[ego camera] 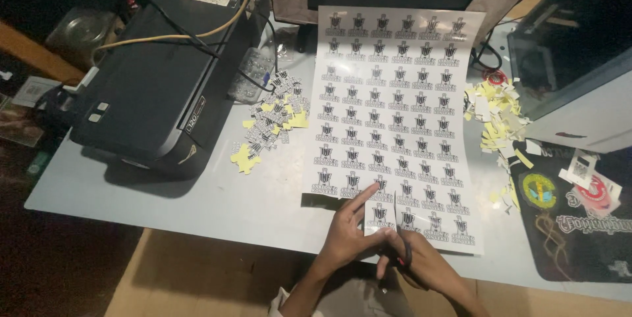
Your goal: The person uses scissors to cut individual stickers from a printed sheet. They hold the sheet with one hand and carefully trim around each sticker outline, placing the cut pieces on the table.
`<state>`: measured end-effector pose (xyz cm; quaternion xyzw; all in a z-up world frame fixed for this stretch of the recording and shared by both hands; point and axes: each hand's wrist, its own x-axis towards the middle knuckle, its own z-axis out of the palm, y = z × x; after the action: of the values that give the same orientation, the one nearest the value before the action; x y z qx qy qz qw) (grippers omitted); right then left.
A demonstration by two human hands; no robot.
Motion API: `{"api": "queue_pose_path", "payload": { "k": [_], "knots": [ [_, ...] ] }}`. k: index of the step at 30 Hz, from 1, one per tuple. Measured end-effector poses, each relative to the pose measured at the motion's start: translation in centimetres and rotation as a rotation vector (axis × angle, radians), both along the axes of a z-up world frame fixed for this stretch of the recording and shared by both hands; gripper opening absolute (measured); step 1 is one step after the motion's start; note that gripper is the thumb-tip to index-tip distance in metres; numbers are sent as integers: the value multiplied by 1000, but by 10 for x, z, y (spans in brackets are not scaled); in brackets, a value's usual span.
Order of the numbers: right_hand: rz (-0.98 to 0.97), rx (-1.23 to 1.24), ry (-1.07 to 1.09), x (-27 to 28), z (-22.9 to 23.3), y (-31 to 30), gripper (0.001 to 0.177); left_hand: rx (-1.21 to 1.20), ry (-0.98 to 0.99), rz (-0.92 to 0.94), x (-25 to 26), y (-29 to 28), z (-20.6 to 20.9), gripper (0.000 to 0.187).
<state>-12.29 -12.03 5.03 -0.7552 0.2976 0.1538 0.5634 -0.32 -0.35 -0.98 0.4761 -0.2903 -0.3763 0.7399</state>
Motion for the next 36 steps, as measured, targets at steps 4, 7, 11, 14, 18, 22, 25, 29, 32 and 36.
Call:
{"api": "queue_pose_path", "payload": {
  "k": [4,7,11,14,18,22,25,29,32,36],
  "knots": [
    [-37,45,-38,-2,-9,-2,84,13,79,-31,1,1,1,83],
    [-39,45,-43,-3,-20,-3,83,-21,72,-31,1,-1,-3,83],
    [-143,95,-63,0,-14,4,78,-31,91,-37,1,0,-3,83],
    [-150,59,-91,-1,-20,6,70,9,82,-43,2,2,0,85],
    [-132,-12,-126,-2,-26,9,68,58,27,-37,3,3,2,84],
    [-154,-19,-117,-4,-29,9,58,6,49,-45,2,2,0,87],
    [-159,-30,-157,-5,-32,10,61,19,68,-46,2,3,4,86],
    [-204,-44,-137,-4,-33,12,59,43,60,-41,2,3,5,90],
    [-217,-38,-123,-4,-32,13,58,70,44,-42,2,4,3,91],
    [-242,-36,-117,-6,-39,12,52,18,65,-35,2,0,0,86]
  ]
}}
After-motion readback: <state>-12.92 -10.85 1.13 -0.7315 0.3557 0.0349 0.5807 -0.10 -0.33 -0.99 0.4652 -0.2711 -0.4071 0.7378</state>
